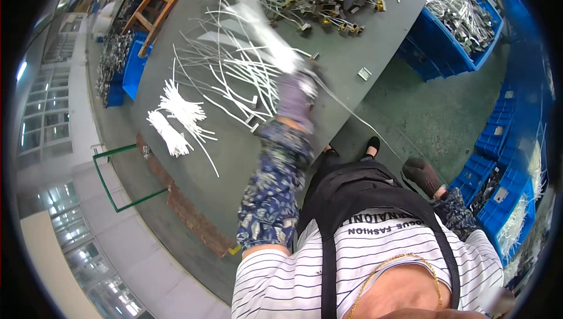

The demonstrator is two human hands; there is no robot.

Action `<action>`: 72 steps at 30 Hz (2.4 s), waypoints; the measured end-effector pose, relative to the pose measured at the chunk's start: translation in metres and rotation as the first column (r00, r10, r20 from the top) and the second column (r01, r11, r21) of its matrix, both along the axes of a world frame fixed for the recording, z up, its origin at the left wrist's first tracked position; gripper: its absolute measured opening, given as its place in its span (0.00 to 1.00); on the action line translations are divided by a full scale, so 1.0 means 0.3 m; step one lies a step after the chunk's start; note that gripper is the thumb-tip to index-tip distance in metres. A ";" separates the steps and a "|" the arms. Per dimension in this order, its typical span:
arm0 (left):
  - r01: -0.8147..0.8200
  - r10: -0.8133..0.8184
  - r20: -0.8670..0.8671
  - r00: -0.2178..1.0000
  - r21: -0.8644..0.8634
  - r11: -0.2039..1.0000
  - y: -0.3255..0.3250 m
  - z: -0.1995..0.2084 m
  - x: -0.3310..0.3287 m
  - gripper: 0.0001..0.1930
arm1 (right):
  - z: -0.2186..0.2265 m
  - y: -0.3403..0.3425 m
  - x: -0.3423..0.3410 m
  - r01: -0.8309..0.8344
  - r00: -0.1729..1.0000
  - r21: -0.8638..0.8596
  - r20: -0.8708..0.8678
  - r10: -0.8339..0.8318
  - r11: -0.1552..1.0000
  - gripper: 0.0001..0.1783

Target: Sorting and straightening bundles of white electrical wires on a workbench at a manual assembly station.

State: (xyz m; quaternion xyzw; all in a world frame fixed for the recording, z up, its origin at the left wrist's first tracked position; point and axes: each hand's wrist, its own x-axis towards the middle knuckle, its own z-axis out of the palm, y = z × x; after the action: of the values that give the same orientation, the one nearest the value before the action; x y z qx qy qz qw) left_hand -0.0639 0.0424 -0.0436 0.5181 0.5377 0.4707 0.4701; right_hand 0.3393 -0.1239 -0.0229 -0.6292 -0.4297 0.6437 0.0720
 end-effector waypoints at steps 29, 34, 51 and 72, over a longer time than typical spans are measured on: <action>-0.789 0.784 -0.143 0.604 -0.251 0.561 -0.303 -0.061 -0.562 0.15 | 0.011 0.906 -1.204 -0.567 0.814 0.559 0.493 0.307 0.605 0.27; -0.830 0.829 -0.150 0.538 -0.268 0.490 -0.329 -0.040 -0.541 0.15 | 0.086 0.704 -1.361 -0.612 0.791 0.496 0.386 0.475 0.616 0.20; -0.873 0.873 -0.096 0.478 -0.158 0.460 -0.480 0.121 -0.674 0.14 | 0.115 0.828 -1.151 -0.322 0.877 0.842 0.438 -0.199 0.434 0.29; -0.083 0.357 0.769 0.530 -0.372 0.925 0.045 -0.003 -0.184 0.13 | 0.169 0.556 -0.666 0.245 0.967 0.579 -0.206 -0.151 0.778 0.17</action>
State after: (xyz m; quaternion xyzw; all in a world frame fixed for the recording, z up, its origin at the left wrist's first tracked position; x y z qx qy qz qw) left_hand -0.1192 0.0558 -0.0446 0.0892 0.3786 0.6296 0.6725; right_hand 0.1396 0.0429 0.0279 -0.5661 -0.5357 0.5082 0.3664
